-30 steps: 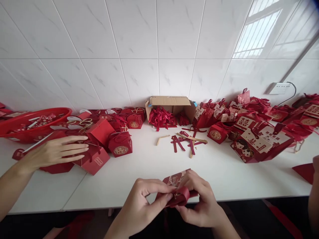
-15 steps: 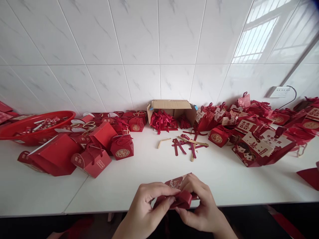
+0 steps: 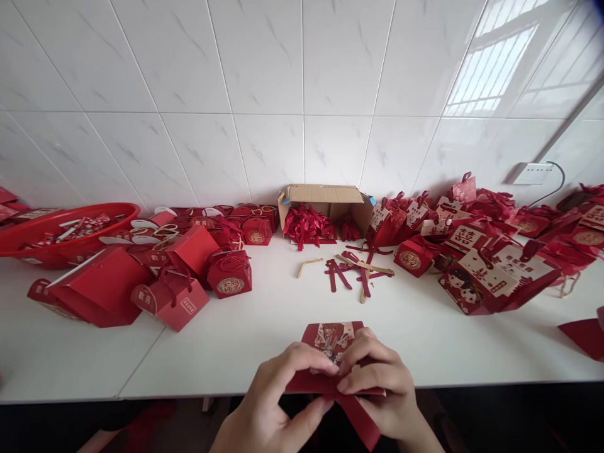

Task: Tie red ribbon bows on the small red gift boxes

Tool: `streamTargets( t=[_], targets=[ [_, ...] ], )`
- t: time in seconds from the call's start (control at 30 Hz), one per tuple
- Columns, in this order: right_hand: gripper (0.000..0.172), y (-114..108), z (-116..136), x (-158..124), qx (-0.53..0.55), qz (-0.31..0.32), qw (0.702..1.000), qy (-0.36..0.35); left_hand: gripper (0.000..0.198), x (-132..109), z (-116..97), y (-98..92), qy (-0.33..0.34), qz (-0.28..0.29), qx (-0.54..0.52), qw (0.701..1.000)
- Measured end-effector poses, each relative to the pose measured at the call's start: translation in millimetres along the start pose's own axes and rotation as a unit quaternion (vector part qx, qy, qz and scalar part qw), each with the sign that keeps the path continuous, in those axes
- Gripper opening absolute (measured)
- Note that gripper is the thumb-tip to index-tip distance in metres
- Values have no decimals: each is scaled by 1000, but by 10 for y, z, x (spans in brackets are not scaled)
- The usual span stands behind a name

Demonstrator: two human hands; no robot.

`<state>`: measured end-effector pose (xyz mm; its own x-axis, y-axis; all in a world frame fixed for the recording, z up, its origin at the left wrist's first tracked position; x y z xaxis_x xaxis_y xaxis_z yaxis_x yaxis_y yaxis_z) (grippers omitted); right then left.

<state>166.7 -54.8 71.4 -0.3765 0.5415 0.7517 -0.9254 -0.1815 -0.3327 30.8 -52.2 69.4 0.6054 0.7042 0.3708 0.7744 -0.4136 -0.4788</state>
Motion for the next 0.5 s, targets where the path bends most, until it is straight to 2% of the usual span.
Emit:
streamTargets(
  t=[0.1,0.17,0.37,0.5],
  targets=[
    [6,-25,6,9,19,-13,1000,9,42,53,-85,-2,51,15,6,999],
    [8,-25,10,8,28,-13,999,11,40,45,-79,4,58,9,-3,998],
    [6,-30,43,-8,4,-11,1000,1,43,-67,162,47,-25,-13,-37,999],
    [5,-34,94,-4,-20,-9,999,-29,41,-65,228,58,-50,-24,-87,995]
  ],
)
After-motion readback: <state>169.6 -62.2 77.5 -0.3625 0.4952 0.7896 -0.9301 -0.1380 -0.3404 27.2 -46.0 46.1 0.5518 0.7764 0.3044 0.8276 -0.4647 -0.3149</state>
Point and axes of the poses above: each hand's wrist, its own x-axis towards the middle knuckle, its own y-axis out of the palm, z = x × y, the point moved 9 cm from there along x, towards the middle knuckle, and after that the axes turned 11 degrees about z, right-handed, at the moved point
